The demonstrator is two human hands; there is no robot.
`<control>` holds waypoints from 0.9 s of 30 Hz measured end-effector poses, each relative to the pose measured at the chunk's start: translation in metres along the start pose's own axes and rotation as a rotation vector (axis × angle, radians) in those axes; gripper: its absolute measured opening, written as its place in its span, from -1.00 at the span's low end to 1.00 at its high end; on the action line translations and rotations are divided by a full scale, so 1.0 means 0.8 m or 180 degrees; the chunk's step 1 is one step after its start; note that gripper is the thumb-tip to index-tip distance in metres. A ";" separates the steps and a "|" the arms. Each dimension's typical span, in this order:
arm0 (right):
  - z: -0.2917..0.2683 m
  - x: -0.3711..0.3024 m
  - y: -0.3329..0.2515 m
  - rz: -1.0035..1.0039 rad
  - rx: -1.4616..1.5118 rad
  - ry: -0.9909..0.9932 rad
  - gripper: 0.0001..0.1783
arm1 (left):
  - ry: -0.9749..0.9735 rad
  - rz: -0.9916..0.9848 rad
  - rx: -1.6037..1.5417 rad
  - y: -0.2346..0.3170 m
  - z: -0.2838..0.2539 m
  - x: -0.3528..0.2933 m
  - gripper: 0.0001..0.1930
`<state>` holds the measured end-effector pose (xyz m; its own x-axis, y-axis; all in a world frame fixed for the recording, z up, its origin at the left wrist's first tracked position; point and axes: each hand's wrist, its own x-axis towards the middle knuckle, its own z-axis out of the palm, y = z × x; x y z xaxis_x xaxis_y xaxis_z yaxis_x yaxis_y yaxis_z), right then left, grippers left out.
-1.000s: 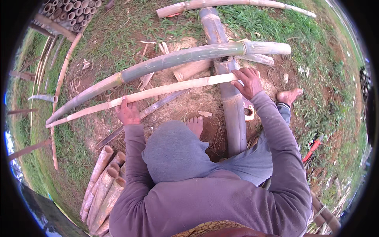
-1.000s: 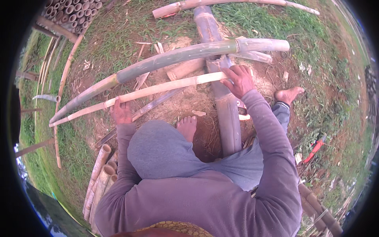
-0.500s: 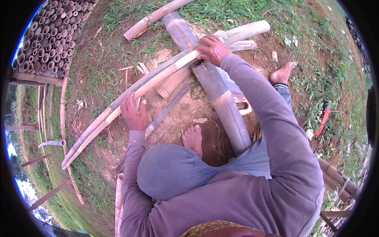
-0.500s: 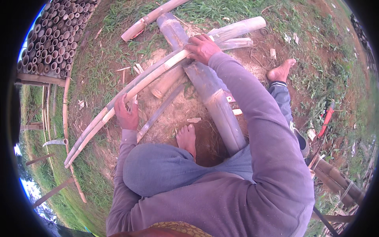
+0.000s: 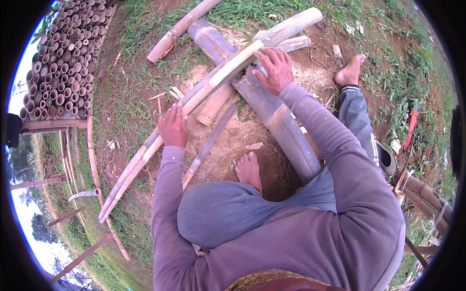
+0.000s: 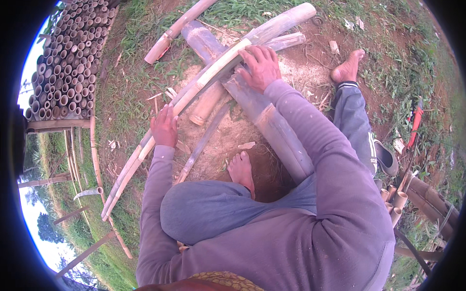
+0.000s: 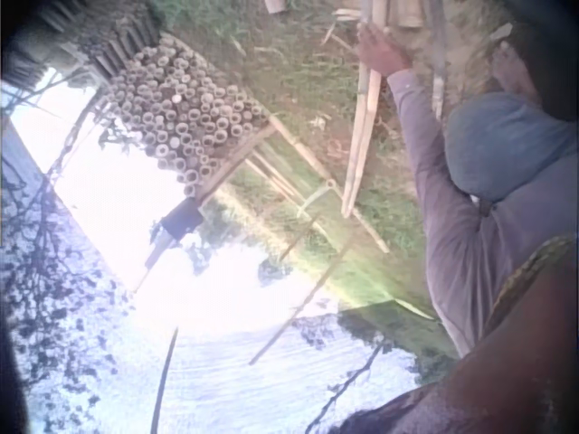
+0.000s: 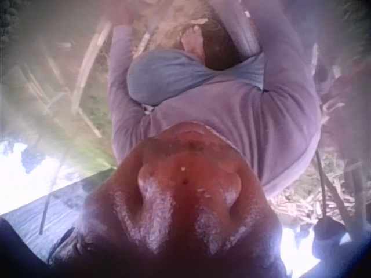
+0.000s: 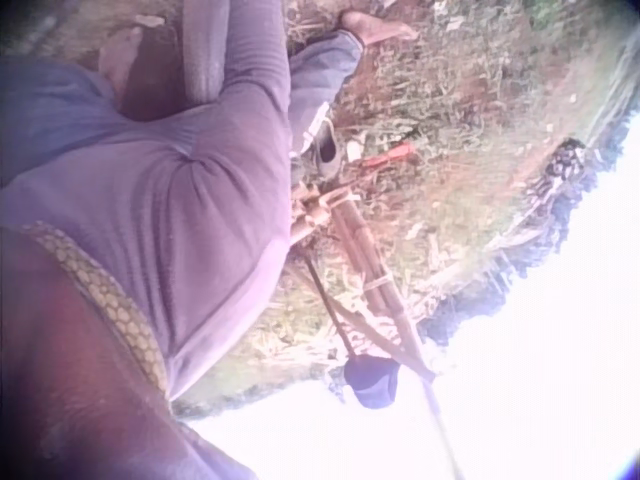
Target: The person sits on the ground and uses a hand saw to cut long bamboo poles into shorter sections. They repeatedly position a pole on a makeshift stand, saw through it, and then move the cut pieces aside.
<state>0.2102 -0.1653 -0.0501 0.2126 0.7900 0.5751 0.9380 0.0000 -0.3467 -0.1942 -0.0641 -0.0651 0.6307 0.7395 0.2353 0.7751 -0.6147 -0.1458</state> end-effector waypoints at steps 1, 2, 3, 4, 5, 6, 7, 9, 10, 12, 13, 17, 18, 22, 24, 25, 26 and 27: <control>-0.015 -0.032 0.009 0.0362 0.0094 -0.0054 -0.50 | 0.0010 -0.0014 0.0054 -0.001 0.002 -0.002 -0.44; -0.026 -0.071 0.022 0.0725 0.0178 -0.0116 -0.53 | 0.0018 -0.0025 0.0094 -0.002 0.003 -0.004 -0.44; -0.036 -0.115 0.039 0.0977 0.0233 -0.0422 -0.56 | 0.0015 0.0007 0.0138 -0.003 0.003 -0.004 -0.44; -0.045 -0.156 0.054 0.1221 0.0281 -0.0729 -0.59 | 0.0017 0.0036 0.0173 -0.003 0.003 -0.003 -0.44; -0.054 -0.189 0.062 0.1359 0.0164 -0.1323 -0.60 | -0.0013 0.0055 0.0202 -0.005 0.003 -0.005 -0.45; -0.062 -0.217 0.069 0.1483 0.0039 -0.1895 -0.61 | -0.0017 0.0086 0.0197 -0.005 0.003 -0.005 -0.45; -0.064 -0.241 0.075 0.1278 0.0030 -0.1969 -0.61 | -0.0002 0.0114 0.0190 -0.005 0.002 -0.002 -0.45; -0.068 -0.264 0.081 0.0849 0.0011 -0.2114 -0.60 | -0.0042 0.0132 0.0215 -0.002 -0.001 0.002 -0.45; -0.068 -0.259 0.084 0.0945 -0.0150 -0.2429 -0.59 | -0.0095 0.0124 0.0249 -0.001 -0.003 0.003 -0.45; -0.075 -0.244 0.084 0.0675 -0.0236 -0.2955 -0.58 | -0.0154 0.0105 0.0294 -0.002 -0.003 0.003 -0.45; -0.078 -0.236 0.082 0.0542 -0.0269 -0.3215 -0.58 | -0.0159 0.0098 0.0307 -0.003 -0.001 0.002 -0.45; -0.076 -0.264 0.096 -0.0272 -0.0619 -0.3315 -0.61 | -0.0264 0.0092 0.0323 -0.003 -0.001 0.006 -0.45; -0.091 -0.250 0.084 -0.0010 -0.0762 -0.3624 -0.64 | -0.0294 0.0079 0.0331 0.000 -0.001 0.005 -0.45; -0.120 -0.250 0.112 0.0004 -0.1412 -0.3701 -0.68 | -0.0444 0.0009 0.0446 0.002 -0.005 0.007 -0.45; -0.168 -0.234 0.113 -0.0084 -0.1563 -0.3504 -0.69 | -0.0471 -0.0005 0.0470 0.001 -0.003 0.004 -0.44; -0.191 -0.230 0.120 -0.0157 -0.1604 -0.3318 -0.70 | -0.0438 0.0005 0.0453 -0.001 -0.002 0.002 -0.44; -0.213 -0.230 0.127 -0.0266 -0.1437 -0.3022 -0.71 | -0.0407 0.0013 0.0435 -0.003 0.000 0.002 -0.44; -0.239 -0.234 0.132 -0.0379 -0.1283 -0.2740 -0.71 | -0.0411 0.0028 0.0442 -0.001 0.000 0.004 -0.44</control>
<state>0.3219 -0.4301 -0.0528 -0.0139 0.9782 -0.2074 0.9983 0.0253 0.0524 -0.1929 -0.0613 -0.0642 0.6301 0.7688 0.1092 0.7615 -0.5843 -0.2806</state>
